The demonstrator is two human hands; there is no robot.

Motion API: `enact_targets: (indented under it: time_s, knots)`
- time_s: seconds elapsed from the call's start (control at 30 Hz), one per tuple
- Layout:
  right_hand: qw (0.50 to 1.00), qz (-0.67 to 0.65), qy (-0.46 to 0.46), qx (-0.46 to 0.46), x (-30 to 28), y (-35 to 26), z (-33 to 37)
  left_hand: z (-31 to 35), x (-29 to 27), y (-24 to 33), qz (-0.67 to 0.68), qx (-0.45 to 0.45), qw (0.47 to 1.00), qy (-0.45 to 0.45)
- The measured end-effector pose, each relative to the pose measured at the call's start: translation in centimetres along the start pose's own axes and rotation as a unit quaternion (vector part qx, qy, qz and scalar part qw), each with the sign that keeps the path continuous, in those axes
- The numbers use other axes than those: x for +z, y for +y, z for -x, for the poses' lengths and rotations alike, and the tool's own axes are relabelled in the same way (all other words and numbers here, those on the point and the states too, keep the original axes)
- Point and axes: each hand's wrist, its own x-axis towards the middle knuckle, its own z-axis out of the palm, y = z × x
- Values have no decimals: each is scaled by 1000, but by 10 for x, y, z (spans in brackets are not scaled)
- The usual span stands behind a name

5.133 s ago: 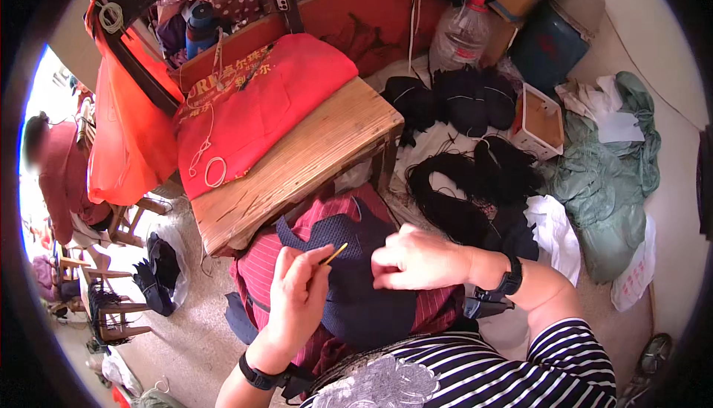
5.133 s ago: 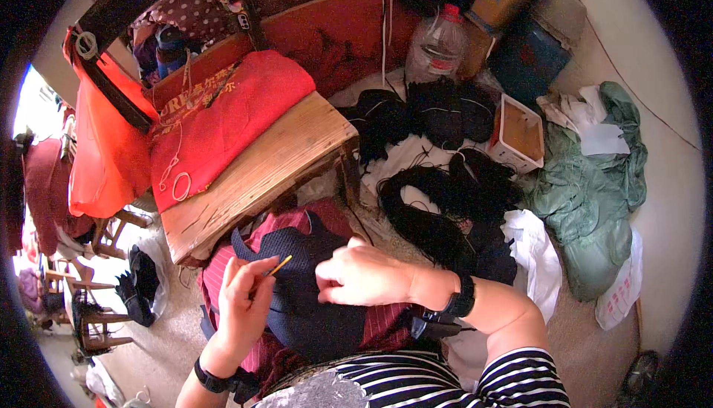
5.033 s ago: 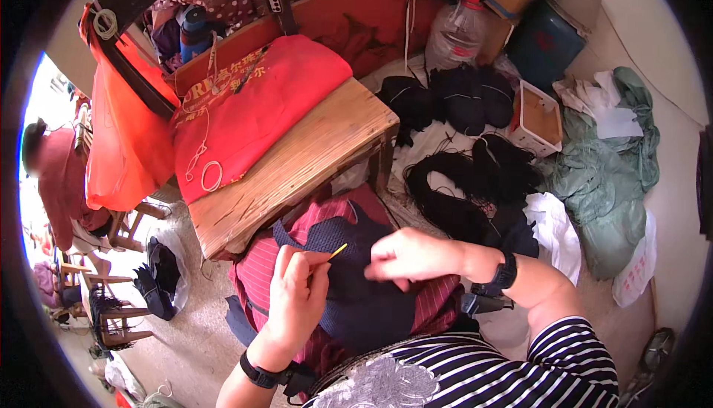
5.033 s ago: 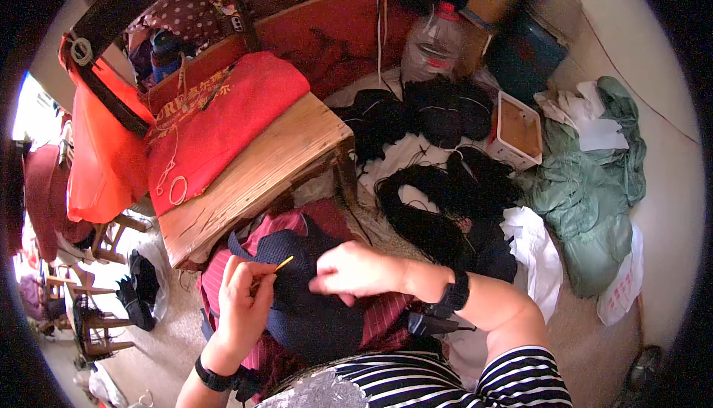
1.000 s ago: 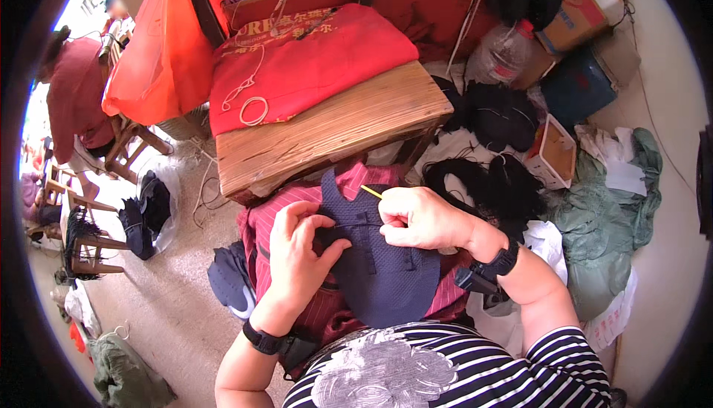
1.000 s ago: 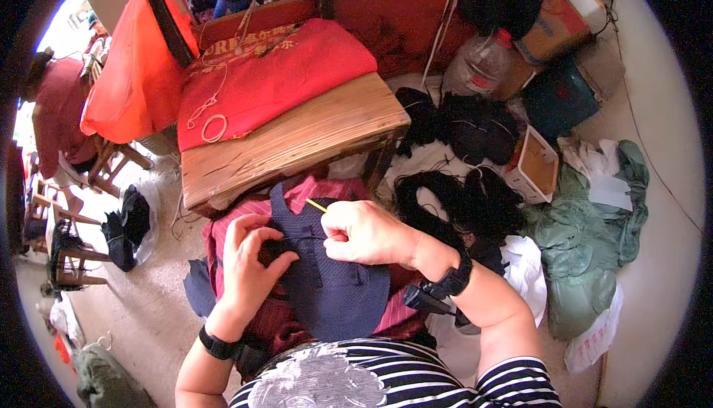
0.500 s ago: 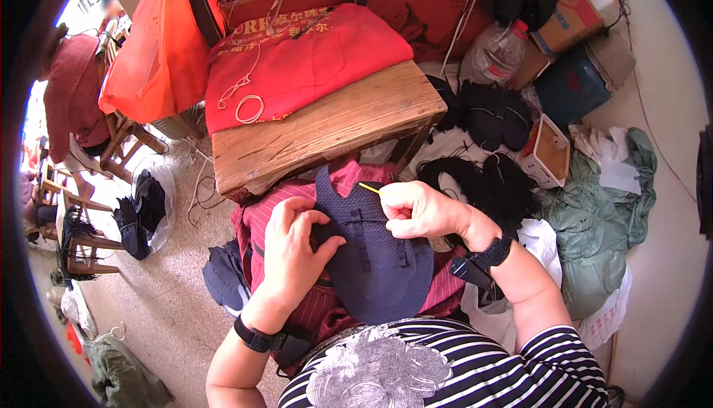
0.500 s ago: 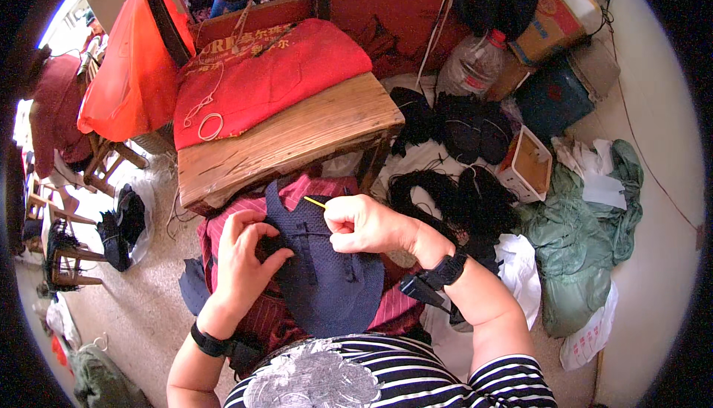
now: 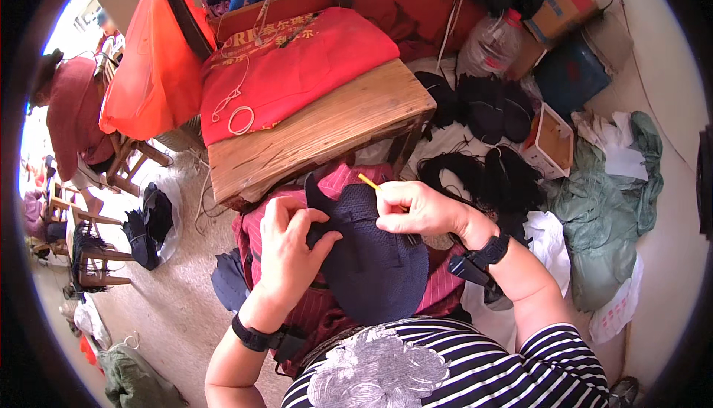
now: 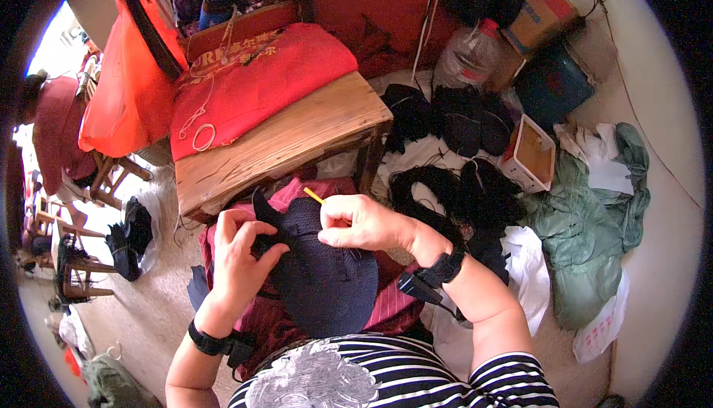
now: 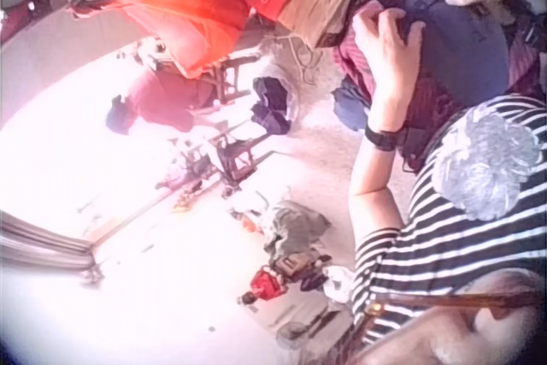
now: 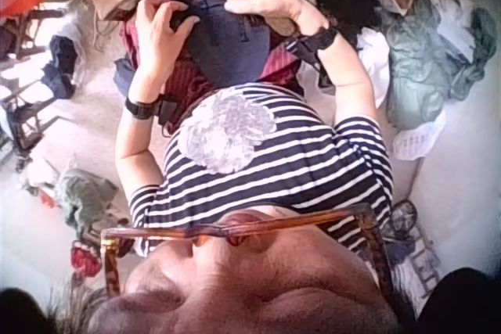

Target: Hand sewing components of a shoe upper using a needle and thread.

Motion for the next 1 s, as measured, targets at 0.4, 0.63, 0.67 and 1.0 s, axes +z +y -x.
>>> enact_targets:
  time_s: [0.4,0.63,0.67,1.0]
  knots:
    - [977,-61,83,187,-2,18,35,-6,16,-8,37,-6,999,-2]
    - [977,47,115,174,-22,36,46,-5,12,-12,51,-32,998,-32]
    - [972,54,109,200,-28,40,50,-5,13,-13,48,-29,998,-32]
    - [905,285,152,278,-45,96,85,-3,19,-18,57,-19,998,-13]
